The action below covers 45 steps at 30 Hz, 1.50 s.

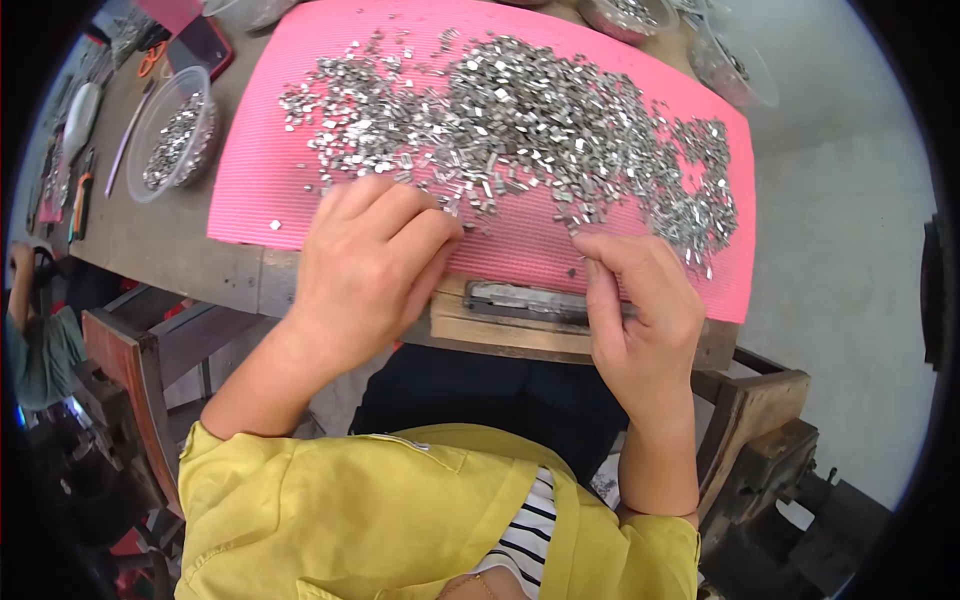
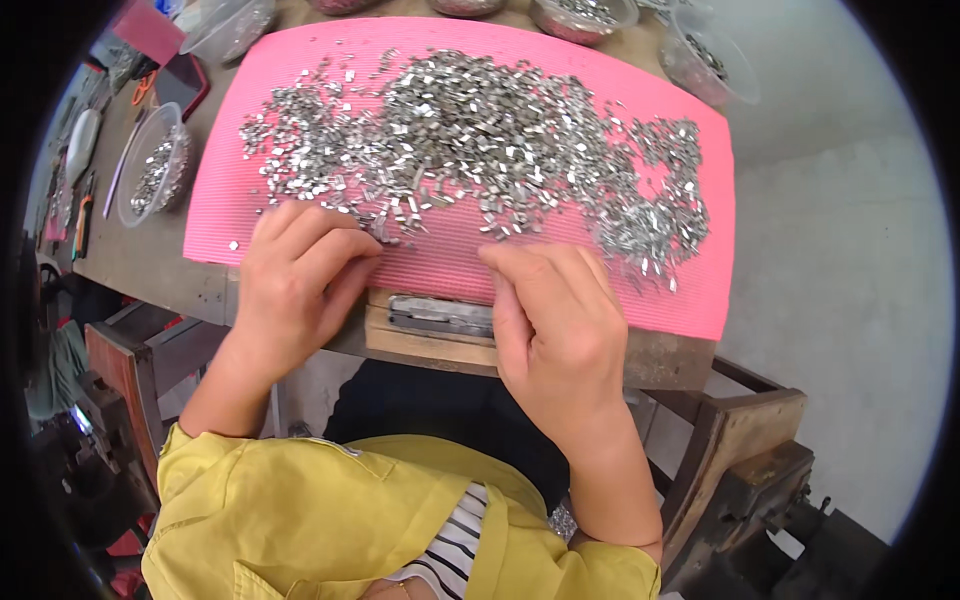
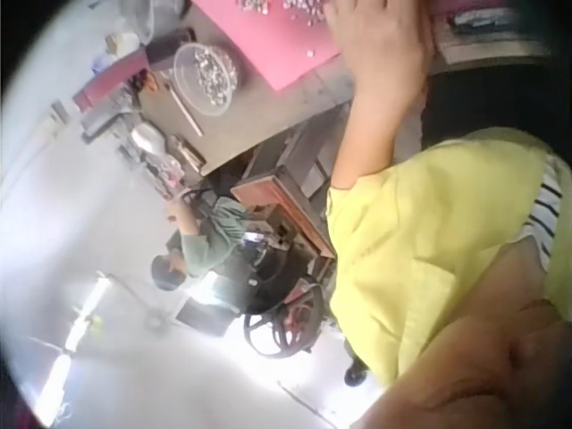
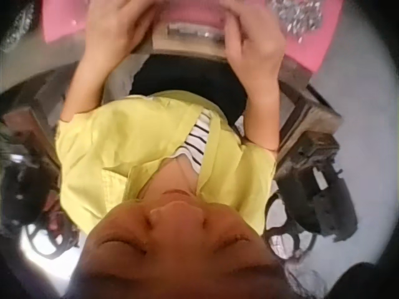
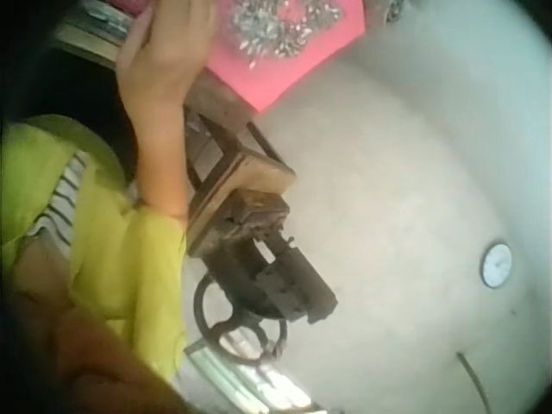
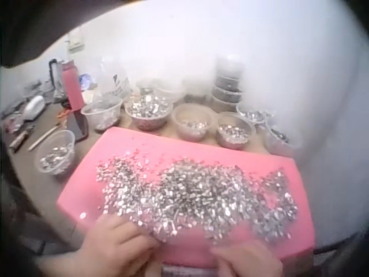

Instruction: The person inserts metal links and pins into a holding fixture by hand, then places the loaded fixture into a manual press and turns the wheel.

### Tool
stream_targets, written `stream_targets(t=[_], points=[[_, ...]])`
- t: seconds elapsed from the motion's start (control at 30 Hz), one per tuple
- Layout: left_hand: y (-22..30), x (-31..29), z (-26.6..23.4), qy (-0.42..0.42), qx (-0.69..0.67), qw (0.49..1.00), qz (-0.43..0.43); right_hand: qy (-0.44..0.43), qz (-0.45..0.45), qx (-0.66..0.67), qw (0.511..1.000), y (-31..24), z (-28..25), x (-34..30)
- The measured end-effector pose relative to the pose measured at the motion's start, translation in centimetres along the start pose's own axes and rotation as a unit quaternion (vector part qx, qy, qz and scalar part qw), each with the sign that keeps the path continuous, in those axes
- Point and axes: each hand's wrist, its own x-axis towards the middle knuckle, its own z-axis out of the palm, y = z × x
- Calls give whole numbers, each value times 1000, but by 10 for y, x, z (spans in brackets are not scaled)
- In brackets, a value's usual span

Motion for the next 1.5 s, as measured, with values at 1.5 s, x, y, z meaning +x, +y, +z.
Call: stream_targets(t=[1.5], points=[[33, 8, 3, -34, -159, 986, -33, -21, -34, 15, 999, 6, 6, -36]])
